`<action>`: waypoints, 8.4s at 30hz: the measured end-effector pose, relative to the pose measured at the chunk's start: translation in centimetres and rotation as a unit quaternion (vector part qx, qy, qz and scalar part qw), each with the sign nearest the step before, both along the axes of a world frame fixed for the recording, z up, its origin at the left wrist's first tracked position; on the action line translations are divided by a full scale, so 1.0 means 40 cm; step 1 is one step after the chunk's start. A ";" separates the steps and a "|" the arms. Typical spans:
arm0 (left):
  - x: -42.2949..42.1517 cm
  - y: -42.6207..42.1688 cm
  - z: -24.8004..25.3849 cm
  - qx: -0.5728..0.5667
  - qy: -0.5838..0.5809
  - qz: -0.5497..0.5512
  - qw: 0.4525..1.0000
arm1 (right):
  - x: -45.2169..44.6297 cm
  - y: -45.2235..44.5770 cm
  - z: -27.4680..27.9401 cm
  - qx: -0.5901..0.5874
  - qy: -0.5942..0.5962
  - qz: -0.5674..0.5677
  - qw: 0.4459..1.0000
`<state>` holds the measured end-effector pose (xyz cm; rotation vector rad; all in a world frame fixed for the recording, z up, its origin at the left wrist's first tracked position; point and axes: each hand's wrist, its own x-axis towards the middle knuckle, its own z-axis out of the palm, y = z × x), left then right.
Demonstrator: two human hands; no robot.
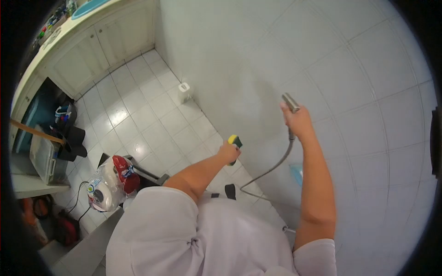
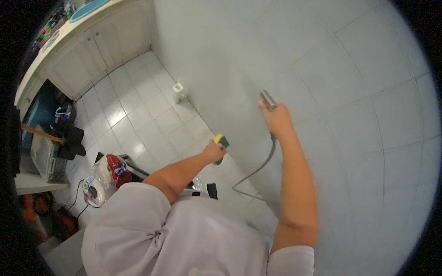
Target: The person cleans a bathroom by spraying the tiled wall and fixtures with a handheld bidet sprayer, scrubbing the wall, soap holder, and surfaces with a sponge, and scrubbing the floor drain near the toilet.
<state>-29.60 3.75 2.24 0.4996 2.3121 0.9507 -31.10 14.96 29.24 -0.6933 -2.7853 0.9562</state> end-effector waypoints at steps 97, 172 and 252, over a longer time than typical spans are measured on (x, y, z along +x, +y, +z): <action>0.080 0.018 -0.121 -0.027 -0.094 0.056 0.994 | 0.316 0.048 -0.286 -0.126 -0.021 -0.178 0.976; 0.078 0.046 -0.131 -0.007 -0.183 0.108 0.977 | 0.517 0.243 -0.038 -0.056 0.383 -0.385 0.838; 0.161 0.169 0.126 0.104 0.184 -0.297 0.931 | 0.678 0.244 0.374 0.147 0.406 -0.390 0.814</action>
